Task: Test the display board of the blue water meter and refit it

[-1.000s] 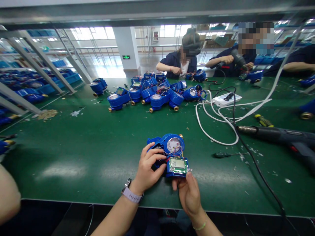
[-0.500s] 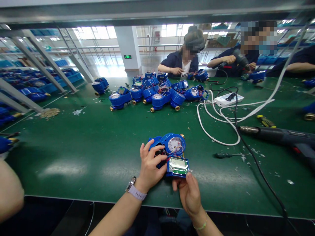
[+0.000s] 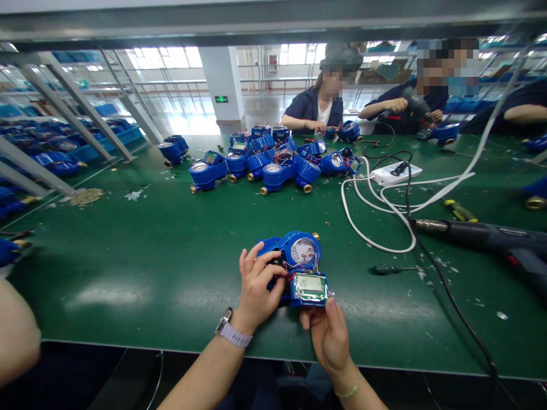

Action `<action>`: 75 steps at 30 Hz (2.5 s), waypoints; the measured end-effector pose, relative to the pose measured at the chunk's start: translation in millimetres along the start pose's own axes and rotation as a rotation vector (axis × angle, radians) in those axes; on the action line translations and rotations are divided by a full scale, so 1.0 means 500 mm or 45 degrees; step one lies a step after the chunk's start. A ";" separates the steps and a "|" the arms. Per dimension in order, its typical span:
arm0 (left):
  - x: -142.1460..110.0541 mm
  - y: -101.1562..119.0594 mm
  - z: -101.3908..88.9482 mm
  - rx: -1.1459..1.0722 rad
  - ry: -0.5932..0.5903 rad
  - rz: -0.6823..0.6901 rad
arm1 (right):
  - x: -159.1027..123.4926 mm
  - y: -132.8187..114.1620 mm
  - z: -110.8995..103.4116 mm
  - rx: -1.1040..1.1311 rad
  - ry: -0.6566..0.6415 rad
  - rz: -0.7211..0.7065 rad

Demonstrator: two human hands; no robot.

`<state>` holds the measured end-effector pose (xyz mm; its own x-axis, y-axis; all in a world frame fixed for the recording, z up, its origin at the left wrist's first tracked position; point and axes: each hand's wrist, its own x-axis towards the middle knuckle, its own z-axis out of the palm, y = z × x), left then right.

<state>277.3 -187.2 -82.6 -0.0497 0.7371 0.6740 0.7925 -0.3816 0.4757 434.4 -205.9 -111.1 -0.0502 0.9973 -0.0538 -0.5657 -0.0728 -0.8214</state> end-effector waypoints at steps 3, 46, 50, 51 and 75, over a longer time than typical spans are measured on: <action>0.000 -0.008 -0.006 -0.097 0.159 -0.056 | 0.002 -0.001 0.000 0.008 0.000 0.004; -0.004 -0.014 -0.004 -0.277 -0.027 -0.019 | 0.020 -0.033 0.001 0.308 0.031 0.281; -0.003 -0.013 -0.004 -0.277 -0.003 -0.009 | 0.018 -0.029 -0.002 0.297 0.021 0.262; -0.003 -0.012 -0.005 -0.279 0.012 0.004 | 0.017 -0.028 -0.004 0.293 0.017 0.255; -0.062 0.036 -0.023 -0.054 -0.049 0.100 | -0.006 0.019 -0.034 -0.151 -0.289 -0.063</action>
<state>286.0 -223.4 -88.5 0.0360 0.7244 0.6885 0.7663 -0.4622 0.4463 443.3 -209.4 -128.5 -0.2156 0.9707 0.1057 -0.4725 -0.0090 -0.8813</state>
